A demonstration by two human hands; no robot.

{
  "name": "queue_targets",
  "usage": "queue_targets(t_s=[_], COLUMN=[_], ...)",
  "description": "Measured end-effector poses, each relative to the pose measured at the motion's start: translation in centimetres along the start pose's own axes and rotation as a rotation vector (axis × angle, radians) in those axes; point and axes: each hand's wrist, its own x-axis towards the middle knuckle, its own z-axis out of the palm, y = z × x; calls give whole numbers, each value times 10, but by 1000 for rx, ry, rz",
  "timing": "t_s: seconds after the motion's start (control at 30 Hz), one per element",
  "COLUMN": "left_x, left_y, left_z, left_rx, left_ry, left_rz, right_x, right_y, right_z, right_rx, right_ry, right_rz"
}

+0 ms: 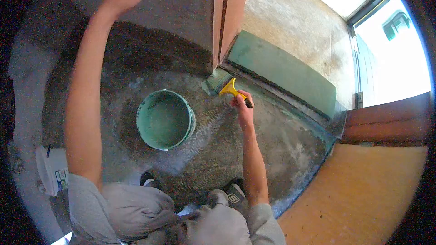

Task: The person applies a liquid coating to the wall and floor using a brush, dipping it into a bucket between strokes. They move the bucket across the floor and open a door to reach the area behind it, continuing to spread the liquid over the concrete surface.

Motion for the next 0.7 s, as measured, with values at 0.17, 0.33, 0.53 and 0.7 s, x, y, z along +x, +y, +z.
queue_targets(t_s=[0.17,0.33,0.53,0.7], left_x=[-2,-3,1,0], left_y=[8,7,2,4], left_z=[-1,0,-2,-5], left_rx=[55,93,86,60], left_ry=[15,58,24,8], left_rz=[-29,40,24,2], right_x=[-5,-13,-23,-32], right_y=[23,36,39,28], right_z=[10,37,59,57], right_rx=[110,230,294,365], right_ry=[133,330,463,574], right_rz=[-59,-128,-194,-224])
